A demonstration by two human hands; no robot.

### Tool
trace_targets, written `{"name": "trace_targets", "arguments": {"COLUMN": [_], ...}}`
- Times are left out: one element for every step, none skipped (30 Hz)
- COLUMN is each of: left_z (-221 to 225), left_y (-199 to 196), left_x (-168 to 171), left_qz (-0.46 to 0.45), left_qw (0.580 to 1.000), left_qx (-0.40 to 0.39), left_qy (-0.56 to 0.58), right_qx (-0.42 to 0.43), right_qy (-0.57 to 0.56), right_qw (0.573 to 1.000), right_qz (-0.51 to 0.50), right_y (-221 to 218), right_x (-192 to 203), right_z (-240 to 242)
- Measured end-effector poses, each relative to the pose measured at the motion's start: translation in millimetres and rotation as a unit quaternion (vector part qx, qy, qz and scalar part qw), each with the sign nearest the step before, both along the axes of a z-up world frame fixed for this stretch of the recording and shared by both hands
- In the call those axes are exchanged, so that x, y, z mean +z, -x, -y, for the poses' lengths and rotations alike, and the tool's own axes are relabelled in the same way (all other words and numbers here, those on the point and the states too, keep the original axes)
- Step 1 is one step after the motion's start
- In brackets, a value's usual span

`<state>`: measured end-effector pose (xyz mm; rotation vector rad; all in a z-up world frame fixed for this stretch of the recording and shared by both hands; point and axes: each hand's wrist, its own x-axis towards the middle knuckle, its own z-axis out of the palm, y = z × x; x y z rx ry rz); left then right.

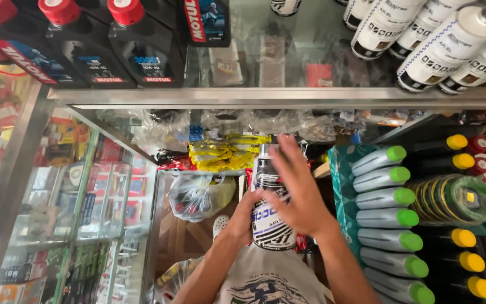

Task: Organizing, inspecting, and cleaning motor oil bottles on a retail display shelf.

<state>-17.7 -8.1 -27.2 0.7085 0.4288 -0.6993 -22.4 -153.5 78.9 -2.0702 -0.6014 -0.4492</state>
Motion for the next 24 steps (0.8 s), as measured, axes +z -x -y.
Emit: {"name": "trace_targets", "arguments": {"left_z": [1,-1,-3,-5,-12,-18,-25,-26,-27,-29,-26,-23,-19,-14,-10,-6,-4,-2,2,-2,-4,-4,-3,-3], "left_y": [1,-1,-3,-8,-14,-19,-24,-25,-26,-25,-20,-15,-10,-11,-12,-12,-15,-18,-21,-28,-36,-40,-43,-46], "left_x": [0,4,7,12,4,-4,-12,-15,-17,-20,-3,14,31,17,4,-10,-17,-23,-29,-22,-16,-11,-20,-30], "left_qz": [-0.024,-0.026,-0.04,-0.051,-0.05,-0.031,-0.012,-0.012,-0.01,-0.009,-0.01,-0.02,-0.031,-0.031,-0.032,-0.035,-0.036,-0.008,0.022,0.02,0.026,0.031,0.027,0.006], "left_qw": [1.0,1.0,0.999,0.997,0.997,0.998,0.999,0.999,0.999,0.999,0.999,0.999,0.998,0.998,0.998,0.997,0.997,0.999,0.998,0.997,0.995,0.993,0.989,0.99], "left_qx": [-0.004,-0.002,0.021,0.046,0.048,0.039,0.03,0.032,0.019,0.004,0.005,-0.003,-0.01,-0.013,-0.026,-0.042,-0.049,-0.044,-0.039,-0.063,-0.08,-0.103,-0.132,-0.12], "left_qy": [0.002,0.003,0.014,0.024,0.023,0.032,0.041,0.041,0.044,0.046,0.045,0.045,0.046,0.044,0.046,0.046,0.043,0.004,-0.034,-0.038,-0.047,-0.056,-0.059,-0.071], "right_qx": [0.008,0.009,0.002,-0.005,-0.002,0.021,0.043,0.046,0.047,0.046,0.047,0.072,0.095,0.093,0.065,0.031,0.024,0.01,-0.006,-0.029,-0.05,-0.077,-0.106,-0.123], "right_qy": [0.042,0.042,0.097,0.151,0.15,0.103,0.056,0.056,-0.041,-0.138,-0.139,-0.249,-0.355,-0.357,-0.306,-0.254,-0.257,-0.211,-0.163,-0.169,-0.098,-0.023,-0.027,0.013], "right_qw": [0.999,0.999,0.994,0.986,0.986,0.993,0.997,0.997,0.995,0.969,0.969,0.938,0.893,0.893,0.927,0.955,0.954,0.971,0.984,0.983,0.993,0.997,0.994,0.992], "right_qz": [0.028,0.027,0.047,0.071,0.072,0.052,0.031,0.031,-0.084,-0.199,-0.2,-0.232,-0.259,-0.258,-0.206,-0.152,-0.151,-0.112,-0.074,-0.072,-0.031,0.004,0.0,0.019], "right_y": [1,12,24,33,40,48,56,53,50,49,39,30,21,14,7,2,1,2,3,8,13,22,32,41], "right_x": [4,3,2,1,-11,-24,-37,-41,-45,-50,-40,-30,-20,-18,-16,-15,-9,-2,4,6,8,9,0,-9], "right_z": [-5,-11,-18,-24,-23,-21,-19,-15,-11,-8,-10,-12,-13,-8,-2,4,3,3,5,1,-2,-4,-8,-13]}}
